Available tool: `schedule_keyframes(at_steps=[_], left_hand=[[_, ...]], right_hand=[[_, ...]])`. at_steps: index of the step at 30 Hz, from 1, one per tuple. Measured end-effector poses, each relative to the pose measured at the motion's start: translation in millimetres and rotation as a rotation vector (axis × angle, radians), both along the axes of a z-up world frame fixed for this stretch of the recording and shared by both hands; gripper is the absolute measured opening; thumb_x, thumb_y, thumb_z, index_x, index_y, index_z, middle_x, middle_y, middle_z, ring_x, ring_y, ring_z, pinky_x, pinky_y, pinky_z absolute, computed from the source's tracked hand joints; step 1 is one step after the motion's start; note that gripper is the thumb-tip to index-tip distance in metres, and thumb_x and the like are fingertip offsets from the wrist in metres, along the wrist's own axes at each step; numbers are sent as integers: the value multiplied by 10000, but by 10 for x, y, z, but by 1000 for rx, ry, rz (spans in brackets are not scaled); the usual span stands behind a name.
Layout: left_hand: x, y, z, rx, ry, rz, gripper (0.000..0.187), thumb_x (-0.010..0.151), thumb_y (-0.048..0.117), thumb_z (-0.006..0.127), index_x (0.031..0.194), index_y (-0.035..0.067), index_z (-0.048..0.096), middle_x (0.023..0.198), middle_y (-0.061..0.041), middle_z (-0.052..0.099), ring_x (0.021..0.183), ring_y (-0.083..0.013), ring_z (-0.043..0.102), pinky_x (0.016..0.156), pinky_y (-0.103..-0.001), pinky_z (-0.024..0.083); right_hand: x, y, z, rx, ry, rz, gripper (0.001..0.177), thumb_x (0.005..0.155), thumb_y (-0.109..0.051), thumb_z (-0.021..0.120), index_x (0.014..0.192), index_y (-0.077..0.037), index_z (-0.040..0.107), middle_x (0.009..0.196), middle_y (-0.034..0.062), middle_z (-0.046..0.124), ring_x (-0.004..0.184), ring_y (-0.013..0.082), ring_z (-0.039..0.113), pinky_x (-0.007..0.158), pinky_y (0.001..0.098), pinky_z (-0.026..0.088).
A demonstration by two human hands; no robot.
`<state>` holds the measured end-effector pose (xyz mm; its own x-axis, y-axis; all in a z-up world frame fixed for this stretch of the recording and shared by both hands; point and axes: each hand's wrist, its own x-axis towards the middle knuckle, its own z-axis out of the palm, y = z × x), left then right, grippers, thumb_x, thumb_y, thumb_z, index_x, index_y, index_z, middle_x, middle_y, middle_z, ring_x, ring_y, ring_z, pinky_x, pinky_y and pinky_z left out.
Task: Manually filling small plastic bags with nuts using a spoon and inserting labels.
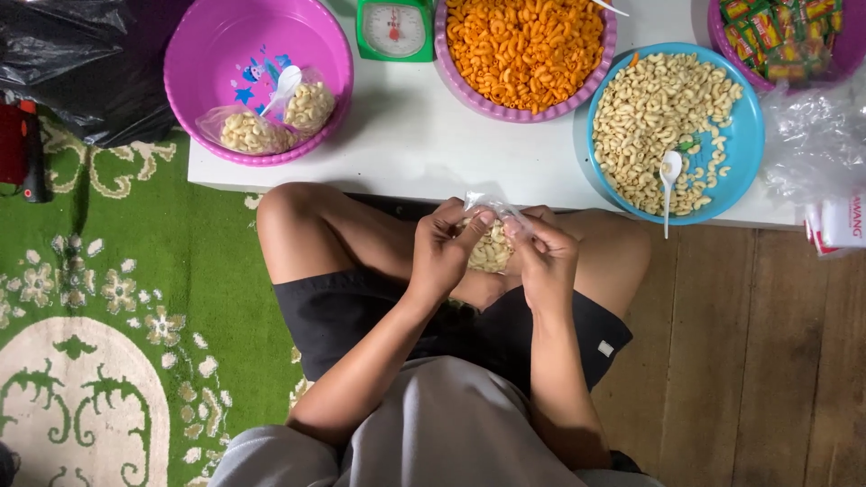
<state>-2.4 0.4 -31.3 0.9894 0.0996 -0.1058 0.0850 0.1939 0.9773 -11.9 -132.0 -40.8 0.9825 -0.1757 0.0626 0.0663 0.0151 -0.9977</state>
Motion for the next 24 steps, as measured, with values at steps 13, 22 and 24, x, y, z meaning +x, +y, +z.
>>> schedule_keyframes(at_steps=[13, 22, 24], left_hand=[[104, 34, -141, 94, -5, -11, 125, 907, 135, 786, 837, 33, 774, 700, -67, 597, 768, -107, 539, 753, -299, 453], [417, 146, -258, 114, -19, -130, 199, 952, 197, 760, 1068, 35, 766, 1029, -144, 708, 1017, -236, 651, 953, -396, 485], [485, 212, -291, 109, 54, -167, 338, 918, 204, 765, 1168, -13, 696, 1250, -163, 642, 1196, -309, 575, 1061, -449, 412]], right_hand=[[58, 5, -72, -1, -32, -17, 55, 954, -33, 725, 954, -8, 774, 846, 34, 576, 862, 82, 508, 863, 269, 458], [386, -97, -347, -75, -28, 44, 107, 1019, -21, 657, 943, 20, 720, 866, 62, 579, 916, 122, 555, 942, 330, 454], [493, -102, -378, -99, 11, 62, 93, 995, 25, 623, 953, 3, 703, 920, 40, 589, 1002, 116, 520, 990, 350, 455]])
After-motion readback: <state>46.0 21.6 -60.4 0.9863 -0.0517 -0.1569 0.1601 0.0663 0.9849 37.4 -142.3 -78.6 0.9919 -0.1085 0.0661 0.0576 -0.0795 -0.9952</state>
